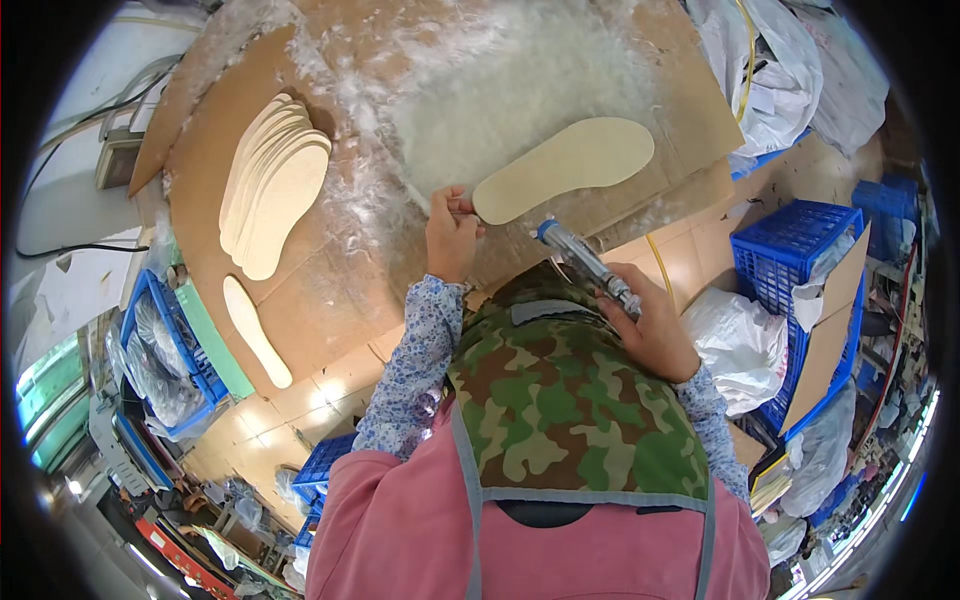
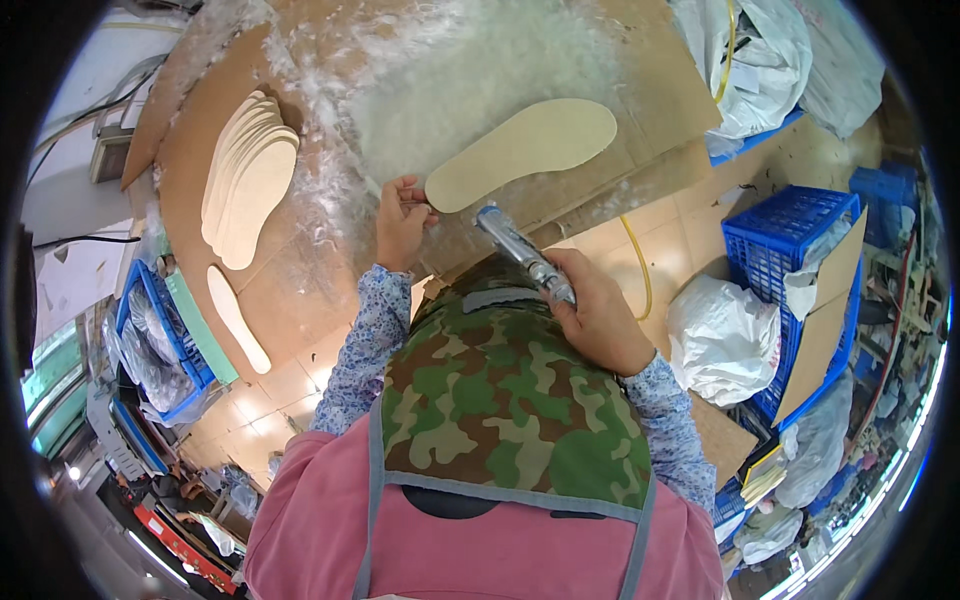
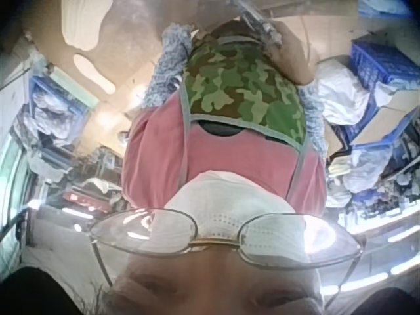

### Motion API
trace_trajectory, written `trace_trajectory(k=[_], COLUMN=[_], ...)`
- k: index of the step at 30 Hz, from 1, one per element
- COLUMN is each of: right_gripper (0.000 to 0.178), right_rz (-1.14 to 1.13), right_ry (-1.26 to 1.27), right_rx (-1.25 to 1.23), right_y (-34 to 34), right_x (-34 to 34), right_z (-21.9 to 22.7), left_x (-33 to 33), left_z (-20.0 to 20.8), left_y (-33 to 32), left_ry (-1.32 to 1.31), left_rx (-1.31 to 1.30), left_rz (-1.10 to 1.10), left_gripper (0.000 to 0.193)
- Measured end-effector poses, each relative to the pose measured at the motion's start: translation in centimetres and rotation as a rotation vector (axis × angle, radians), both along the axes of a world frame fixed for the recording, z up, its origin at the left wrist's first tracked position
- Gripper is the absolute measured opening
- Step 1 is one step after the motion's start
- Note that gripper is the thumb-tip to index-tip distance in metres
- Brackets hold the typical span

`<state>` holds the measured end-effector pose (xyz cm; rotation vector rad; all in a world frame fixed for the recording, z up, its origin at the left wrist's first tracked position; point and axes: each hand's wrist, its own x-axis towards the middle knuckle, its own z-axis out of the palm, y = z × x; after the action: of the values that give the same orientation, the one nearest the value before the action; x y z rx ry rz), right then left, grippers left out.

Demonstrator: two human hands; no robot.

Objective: Applying glue to shoe insoles using a spray gun and stacking them.

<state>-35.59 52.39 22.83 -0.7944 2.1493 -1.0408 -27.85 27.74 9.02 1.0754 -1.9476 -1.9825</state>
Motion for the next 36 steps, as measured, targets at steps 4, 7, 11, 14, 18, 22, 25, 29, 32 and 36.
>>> trace_trajectory(k=[4,7,11,14,18,22,25,29,32,36], right_gripper=[0.030,0.027,0.026,0.026,0.025,0.024,0.024,0.024,0.025,0.028], right_rz=[-0.090,-0.206,-0.254,-0.317,-0.397,-0.445,-0.473,-0.376,-0.269,-0.249], right_ry=[0.030,-0.022,0.094,0.114,0.072,0.183,0.154,0.129,0.123,0.120], right_rx=[0.023,-0.012,0.047,0.004,0.052,0.075,0.070,0.033,-0.020,0.007], right_y=[0.6,1.0,2.1,2.9,3.6,4.7,4.6,3.8,2.7,2.5], right_x=[-0.7,-1.1,-2.0,-2.4,-3.0,-3.1,-2.9,-1.8,-1.0,-1.0], right_z=[0.1,0.4,0.5,0.3,1.0,0.2,1.0,0.9,1.6,1.7], left_x=[-0.3,-0.6,-0.8,-0.9,-0.6,-0.6,-0.5,-0.6,-0.6,-0.6], left_z=[0.0,-0.1,-0.4,0.0,-0.1,0.0,-0.2,-0.2,-0.3,-0.4], left_y=[0.3,0.6,1.0,1.0,0.9,0.9,0.9,0.9,1.0,0.9], left_ry=[0.009,-0.008,0.040,0.012,0.012,0.016,0.028,0.049,0.055,0.061], left_rx=[-0.005,-0.001,-0.004,-0.014,-0.022,-0.015,-0.010,-0.010,-0.003,0.014], left_rz=[-0.001,-0.017,-0.018,-0.055,-0.074,-0.093,-0.095,-0.070,-0.066,-0.059], left_gripper=[0.039,0.039,0.038,0.040,0.041,0.041,0.040,0.041,0.040,0.039])
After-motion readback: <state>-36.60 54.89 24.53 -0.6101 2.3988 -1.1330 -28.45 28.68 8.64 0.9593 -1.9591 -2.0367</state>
